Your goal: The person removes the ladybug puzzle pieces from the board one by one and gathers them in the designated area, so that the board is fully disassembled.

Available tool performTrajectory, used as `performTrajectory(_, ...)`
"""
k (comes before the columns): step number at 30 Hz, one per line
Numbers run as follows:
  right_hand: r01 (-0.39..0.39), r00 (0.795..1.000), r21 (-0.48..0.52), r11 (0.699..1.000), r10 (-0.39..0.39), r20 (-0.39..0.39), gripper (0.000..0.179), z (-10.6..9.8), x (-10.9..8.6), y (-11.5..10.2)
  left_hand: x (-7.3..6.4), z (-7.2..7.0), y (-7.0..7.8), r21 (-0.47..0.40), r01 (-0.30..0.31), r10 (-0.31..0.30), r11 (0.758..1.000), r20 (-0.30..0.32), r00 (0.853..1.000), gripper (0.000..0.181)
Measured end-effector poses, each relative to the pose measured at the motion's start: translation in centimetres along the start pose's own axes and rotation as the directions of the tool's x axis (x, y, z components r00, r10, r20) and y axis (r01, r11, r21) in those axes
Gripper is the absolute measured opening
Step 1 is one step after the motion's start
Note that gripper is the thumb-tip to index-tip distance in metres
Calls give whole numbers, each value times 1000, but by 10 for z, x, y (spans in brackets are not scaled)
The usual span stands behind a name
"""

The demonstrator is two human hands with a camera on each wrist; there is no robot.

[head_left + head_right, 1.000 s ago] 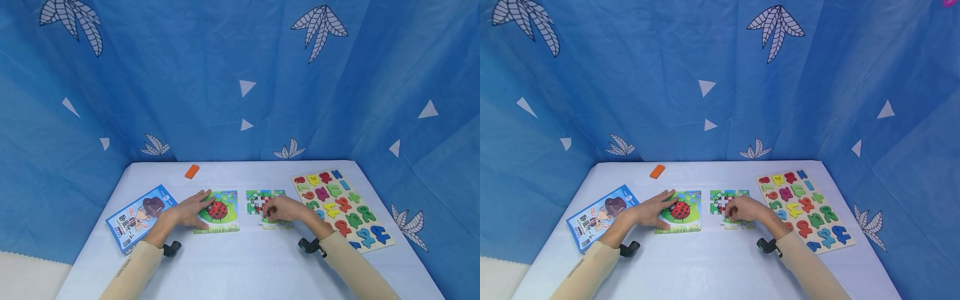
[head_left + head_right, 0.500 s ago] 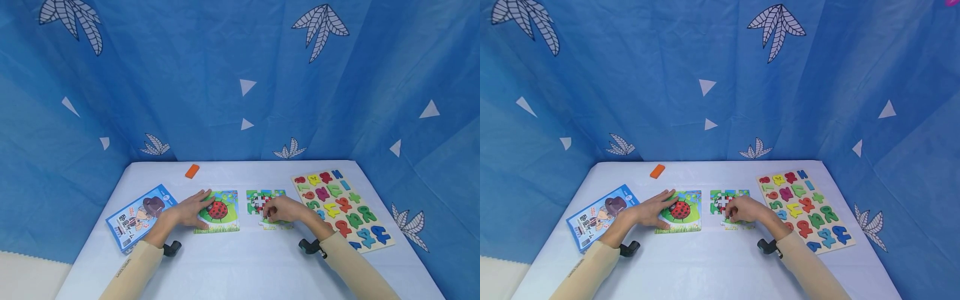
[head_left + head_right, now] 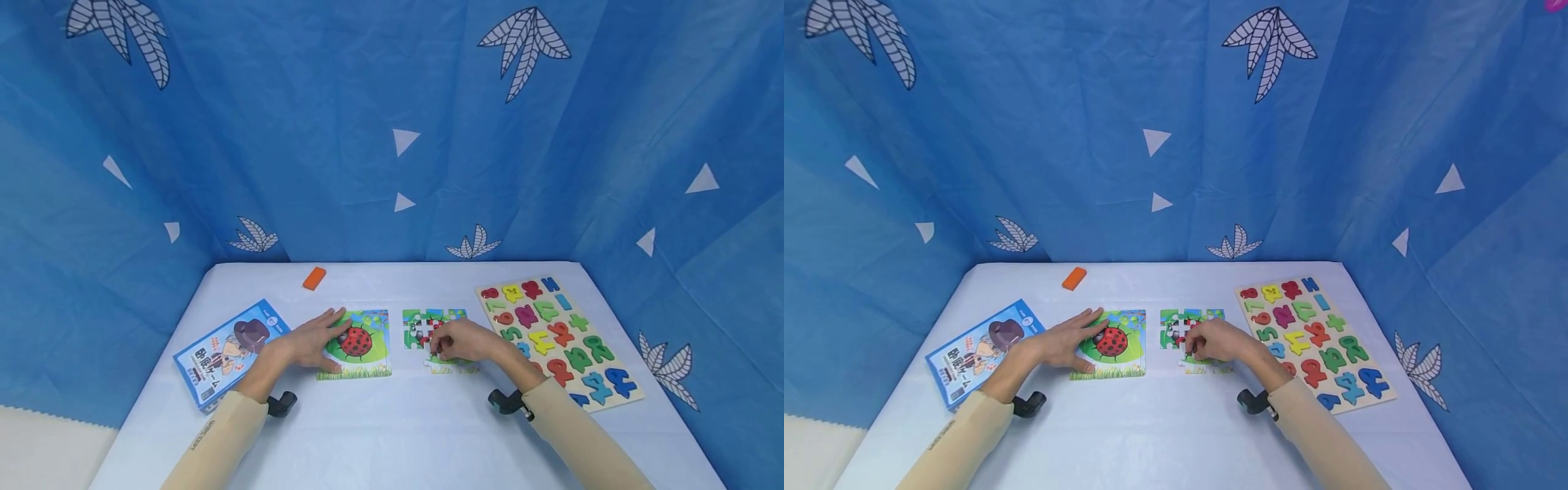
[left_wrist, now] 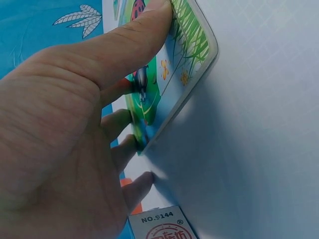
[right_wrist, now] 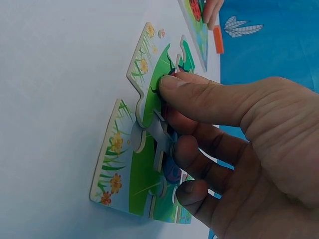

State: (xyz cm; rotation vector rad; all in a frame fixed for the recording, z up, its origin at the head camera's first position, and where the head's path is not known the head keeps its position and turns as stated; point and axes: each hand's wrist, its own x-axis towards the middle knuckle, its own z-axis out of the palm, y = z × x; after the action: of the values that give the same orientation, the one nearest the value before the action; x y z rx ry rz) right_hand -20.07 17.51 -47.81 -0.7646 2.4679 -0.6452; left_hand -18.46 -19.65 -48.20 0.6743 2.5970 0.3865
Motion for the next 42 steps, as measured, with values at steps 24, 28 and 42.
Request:
performTrajectory(24, 15, 1000, 15, 1000, -15, -13, 15, 3, -4, 1, -1, 0, 1, -17, 9, -9, 1000, -6, 1000, 98)
performTrajectory(28, 13, 1000, 12, 1000, -13, -12, 16, 2, -4, 4, -1, 0, 1, -18, 6, -6, 1000, -6, 1000, 98)
performTrajectory(42, 46, 999, 34, 998, -45, -16, 18, 3, -2, 9, -1, -1, 1, -11, 13, -13, 1000, -4, 1000, 98)
